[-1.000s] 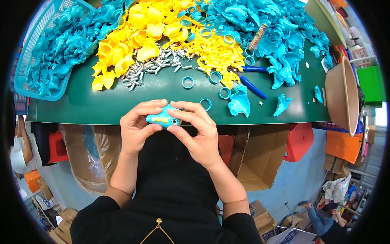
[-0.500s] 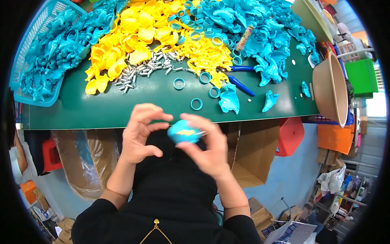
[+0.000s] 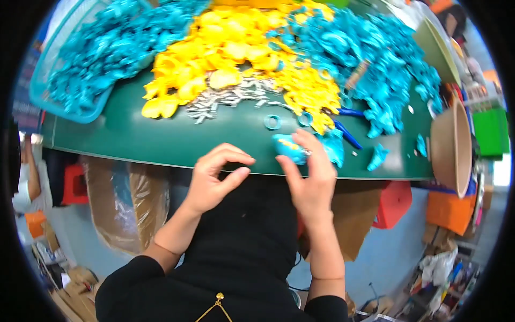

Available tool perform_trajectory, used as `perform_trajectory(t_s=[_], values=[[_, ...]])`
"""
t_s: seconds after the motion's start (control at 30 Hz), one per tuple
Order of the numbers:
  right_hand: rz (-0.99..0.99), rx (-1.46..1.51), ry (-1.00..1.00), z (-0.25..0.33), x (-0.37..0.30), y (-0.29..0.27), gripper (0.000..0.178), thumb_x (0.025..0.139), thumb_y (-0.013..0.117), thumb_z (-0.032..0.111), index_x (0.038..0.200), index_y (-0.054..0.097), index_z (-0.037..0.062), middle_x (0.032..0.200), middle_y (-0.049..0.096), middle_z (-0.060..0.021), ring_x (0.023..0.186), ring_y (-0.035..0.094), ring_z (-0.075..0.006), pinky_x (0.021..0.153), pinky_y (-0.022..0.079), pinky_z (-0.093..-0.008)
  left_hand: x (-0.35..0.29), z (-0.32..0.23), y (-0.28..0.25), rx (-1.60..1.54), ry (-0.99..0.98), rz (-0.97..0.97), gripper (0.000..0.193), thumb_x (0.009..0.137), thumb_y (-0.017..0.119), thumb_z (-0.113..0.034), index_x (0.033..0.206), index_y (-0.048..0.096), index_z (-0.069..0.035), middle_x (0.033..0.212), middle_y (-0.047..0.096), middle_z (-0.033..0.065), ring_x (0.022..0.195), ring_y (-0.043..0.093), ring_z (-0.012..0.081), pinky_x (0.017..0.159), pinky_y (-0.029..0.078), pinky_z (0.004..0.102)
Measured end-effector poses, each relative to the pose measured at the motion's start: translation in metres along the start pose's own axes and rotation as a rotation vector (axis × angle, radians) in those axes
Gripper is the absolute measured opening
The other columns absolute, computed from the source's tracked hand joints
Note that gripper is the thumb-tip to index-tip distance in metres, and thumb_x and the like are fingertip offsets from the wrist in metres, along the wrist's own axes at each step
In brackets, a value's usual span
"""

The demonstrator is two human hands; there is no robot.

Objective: Assembling small colorful plastic toy components by hand at a factory workbench.

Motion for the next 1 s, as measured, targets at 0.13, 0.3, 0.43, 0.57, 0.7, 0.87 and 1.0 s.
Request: perform_trajectory(t_s=[0.13,0.3,0.43,0.57,0.7,0.87,1.0], values=[[-0.027,0.044,0.044,-0.003,-0.002,0.000,0.042,0.082,0.076,0.001,0.121,0.061,0.0006,0.129,0.062,-0.0145,0.116,0.061,-0.0235,0.087,0.054,-0.0313,-0.003,-0.017,-0.023,0.123,0.076,-0.063,0.014,0.083,0.070,0.000,0.097,0.070,-0.001,0.097,0.069,0.0106,0.094,0.065,0.0214,0.086,0.050,0.0317],[0.083,-0.025,-0.073,0.019,-0.019,-0.055,0.036,0.072,0.075,0.001,0.105,0.059,0.0013,0.105,0.062,-0.0099,0.100,0.060,-0.0224,0.085,0.048,-0.0320,0.006,-0.028,-0.114,0.662,0.170,-0.472,0.015,0.084,0.070,-0.006,0.098,0.070,-0.004,0.100,0.069,0.0111,0.097,0.064,0.0287,0.091,0.047,0.0384],[0.390,-0.320,0.334,-0.042,-0.087,-0.142,0.030,0.061,0.073,-0.003,0.087,0.061,0.0028,0.087,0.058,-0.0096,0.084,0.059,-0.0226,0.079,0.050,-0.0343,0.039,-0.028,-0.188,1.017,0.263,-0.502,0.013,0.086,0.066,-0.006,0.099,0.067,-0.005,0.101,0.067,0.0106,0.097,0.059,0.0300,0.088,0.046,0.0406],[0.527,-0.455,0.538,-0.169,-0.147,-0.149,0.034,0.057,0.078,-0.002,0.090,0.069,0.0027,0.085,0.068,-0.0120,0.080,0.067,-0.0260,0.077,0.053,-0.0369,0.102,-0.011,-0.210,1.602,0.313,-0.441,0.027,0.085,0.072,-0.021,0.110,0.068,-0.014,0.113,0.055,0.0103,0.107,0.048,0.0327,0.090,0.042,0.0438],[0.476,-0.788,0.836,-0.220,-0.161,-0.139,0.021,0.070,0.075,0.000,0.090,0.076,0.0036,0.088,0.074,-0.0150,0.083,0.072,-0.0302,0.074,0.057,-0.0388,0.125,0.021,-0.260,1.459,0.338,-0.480,0.016,0.085,0.076,-0.025,0.095,0.072,-0.014,0.112,0.058,0.0075,0.106,0.049,0.0303,0.092,0.039,0.0418],[0.221,-0.278,0.447,-0.048,-0.065,-0.112,0.011,0.083,0.072,0.004,0.091,0.073,-0.0028,0.082,0.073,-0.0146,0.072,0.070,-0.0204,0.067,0.054,-0.0306,0.116,-0.011,-0.258,0.256,0.030,-0.545,0.014,0.096,0.066,-0.024,0.099,0.069,-0.010,0.093,0.065,-0.0007,0.084,0.056,0.0111,0.077,0.042,0.0248],[0.004,-0.211,-0.013,-0.002,0.002,-0.058,0.005,0.086,0.071,0.002,0.089,0.068,-0.0010,0.076,0.064,-0.0106,0.065,0.059,-0.0208,0.061,0.046,-0.0312,0.058,-0.055,-0.113,0.630,0.358,-0.323,0.007,0.087,0.068,-0.008,0.089,0.062,-0.006,0.100,0.066,0.0050,0.094,0.060,0.0193,0.083,0.048,0.0310]])
Point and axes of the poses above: each hand's wrist, its own x-axis towards the middle knuckle, its own y-axis out of the palm, z = x × y, the point moved 5 cm from there along x, towards the middle knuckle
